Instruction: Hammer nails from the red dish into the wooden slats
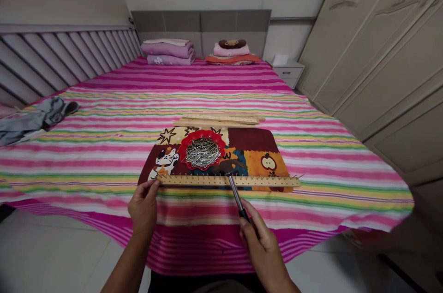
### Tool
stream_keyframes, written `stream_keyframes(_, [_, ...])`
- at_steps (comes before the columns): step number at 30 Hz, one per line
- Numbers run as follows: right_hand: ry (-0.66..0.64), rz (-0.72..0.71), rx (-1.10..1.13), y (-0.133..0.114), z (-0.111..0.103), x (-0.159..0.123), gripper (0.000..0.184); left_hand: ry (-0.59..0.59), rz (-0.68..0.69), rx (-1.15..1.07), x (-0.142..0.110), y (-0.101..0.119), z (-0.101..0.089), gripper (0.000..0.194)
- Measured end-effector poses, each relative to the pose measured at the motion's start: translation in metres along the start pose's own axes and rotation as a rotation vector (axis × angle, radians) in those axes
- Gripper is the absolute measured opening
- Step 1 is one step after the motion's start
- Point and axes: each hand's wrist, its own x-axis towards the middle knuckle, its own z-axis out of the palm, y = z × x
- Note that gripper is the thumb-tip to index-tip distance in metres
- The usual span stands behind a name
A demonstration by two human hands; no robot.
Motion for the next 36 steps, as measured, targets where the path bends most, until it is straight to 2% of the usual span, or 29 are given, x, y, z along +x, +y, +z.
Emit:
stream_keyframes(7, [-0.040,-0.087,-0.056,0.008,-0.002,0.001,0.051,0.017,0.046,0.050,0.000,-0.004,0.002,0.027])
stream_keyframes(12, [-0.034,-0.165,-0.087,0.010,-0.002,0.002,0.048,0.016,0.118,0.067,-0.001,-0.010,0.005,0.029])
stream_keyframes(21, [-0.099,-0.270,-0.146,0.007,0.002,-0.002,0.043,0.027,0.251,0.157,0.001,-0.018,0.008,0.027])
stream_keyframes(29, [-0.312,-0.391,-0.283,-0.002,0.009,0.000,0.045,0.006,0.383,0.263,0.002,-0.021,0.010,0.024])
stream_keyframes(36, [-0.497,-0.564,-0.456,-0.030,0.045,0.013,0.044,-0.030,0.445,0.344,0.001,-0.022,0.011,0.018])
